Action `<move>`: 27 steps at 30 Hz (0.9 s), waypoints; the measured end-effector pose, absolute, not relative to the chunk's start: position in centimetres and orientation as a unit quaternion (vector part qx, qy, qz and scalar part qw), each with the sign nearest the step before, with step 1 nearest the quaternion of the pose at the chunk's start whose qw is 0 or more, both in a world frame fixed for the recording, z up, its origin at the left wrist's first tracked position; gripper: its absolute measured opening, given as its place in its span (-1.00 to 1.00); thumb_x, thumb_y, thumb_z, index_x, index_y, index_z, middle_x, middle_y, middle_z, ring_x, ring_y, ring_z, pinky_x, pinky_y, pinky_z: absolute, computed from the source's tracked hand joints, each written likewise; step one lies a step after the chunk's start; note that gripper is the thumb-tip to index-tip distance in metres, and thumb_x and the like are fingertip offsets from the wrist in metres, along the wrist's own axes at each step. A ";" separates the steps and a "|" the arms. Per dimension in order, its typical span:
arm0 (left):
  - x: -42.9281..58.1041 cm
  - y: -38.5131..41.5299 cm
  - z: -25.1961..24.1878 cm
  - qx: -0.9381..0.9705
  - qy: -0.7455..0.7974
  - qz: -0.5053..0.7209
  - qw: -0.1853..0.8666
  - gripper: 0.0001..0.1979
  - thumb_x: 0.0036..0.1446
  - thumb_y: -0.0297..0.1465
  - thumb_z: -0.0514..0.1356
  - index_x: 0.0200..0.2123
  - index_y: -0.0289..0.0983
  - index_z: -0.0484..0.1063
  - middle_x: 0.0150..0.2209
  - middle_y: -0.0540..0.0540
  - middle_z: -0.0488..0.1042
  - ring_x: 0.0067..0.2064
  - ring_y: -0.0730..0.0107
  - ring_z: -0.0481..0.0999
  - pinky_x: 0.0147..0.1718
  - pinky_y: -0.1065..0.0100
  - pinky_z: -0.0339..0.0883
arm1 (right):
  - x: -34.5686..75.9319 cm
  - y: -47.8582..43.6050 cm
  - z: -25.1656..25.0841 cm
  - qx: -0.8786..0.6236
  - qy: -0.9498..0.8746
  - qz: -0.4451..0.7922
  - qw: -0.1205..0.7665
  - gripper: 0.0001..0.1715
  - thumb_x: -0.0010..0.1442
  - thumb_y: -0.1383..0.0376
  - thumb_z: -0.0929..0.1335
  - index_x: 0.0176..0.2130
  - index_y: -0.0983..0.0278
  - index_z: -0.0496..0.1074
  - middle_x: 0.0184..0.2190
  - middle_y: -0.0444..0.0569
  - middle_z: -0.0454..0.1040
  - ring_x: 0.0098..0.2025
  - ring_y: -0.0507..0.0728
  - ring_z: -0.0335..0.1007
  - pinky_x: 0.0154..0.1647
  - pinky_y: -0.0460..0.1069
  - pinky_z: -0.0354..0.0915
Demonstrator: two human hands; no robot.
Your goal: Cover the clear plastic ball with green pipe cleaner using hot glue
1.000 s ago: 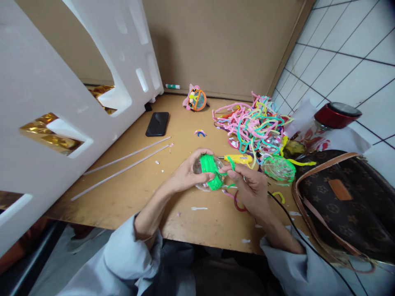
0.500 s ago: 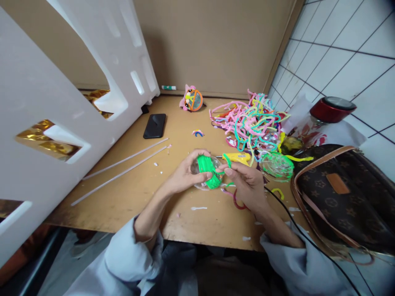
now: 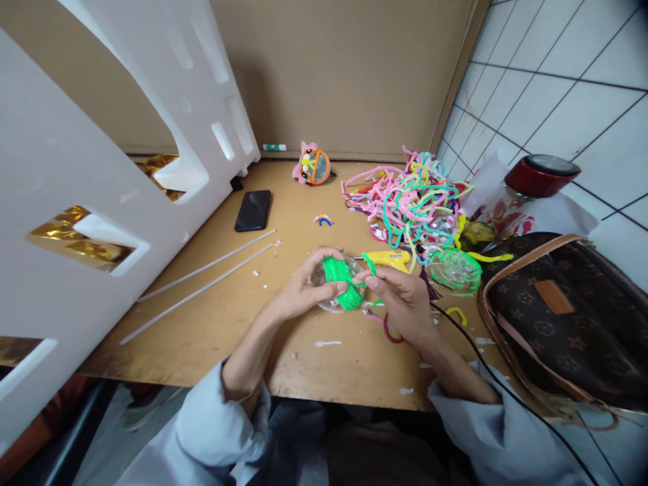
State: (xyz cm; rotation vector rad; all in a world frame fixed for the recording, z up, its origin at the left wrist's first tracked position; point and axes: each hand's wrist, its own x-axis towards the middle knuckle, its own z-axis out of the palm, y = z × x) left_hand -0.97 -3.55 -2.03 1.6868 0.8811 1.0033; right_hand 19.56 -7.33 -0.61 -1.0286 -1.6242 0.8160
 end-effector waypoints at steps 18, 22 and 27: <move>-1.2 -3.4 -2.1 0.745 0.367 0.414 0.373 -0.64 0.13 -0.22 0.27 -0.02 -0.17 0.36 0.02 -0.14 0.36 0.13 0.14 0.34 0.17 0.14 0.21 | 19.4 -7.1 -0.9 -0.418 -0.708 0.291 0.489 -0.64 0.32 0.16 0.29 -0.42 0.23 0.53 -0.48 -0.13 0.47 -0.38 0.06 0.40 -0.28 -0.03 0.33; -1.3 -3.4 -2.4 0.749 0.353 0.425 0.365 -0.62 0.17 -0.19 0.27 0.04 -0.14 0.37 0.03 -0.14 0.38 0.11 0.16 0.37 0.15 0.14 0.23 | 19.4 -7.1 -1.0 -0.415 -0.707 0.296 0.490 -0.64 0.32 0.16 0.29 -0.42 0.23 0.53 -0.47 -0.12 0.47 -0.37 0.06 0.41 -0.29 -0.04 0.33; -1.1 -3.5 -1.8 0.758 0.338 0.426 0.361 -0.67 0.20 -0.16 0.25 -0.02 -0.15 0.41 0.03 -0.14 0.40 0.15 0.15 0.34 0.20 0.09 0.19 | 19.3 -7.1 -1.0 -0.410 -0.708 0.293 0.495 -0.64 0.32 0.17 0.29 -0.43 0.23 0.53 -0.47 -0.13 0.46 -0.37 0.06 0.40 -0.27 -0.03 0.31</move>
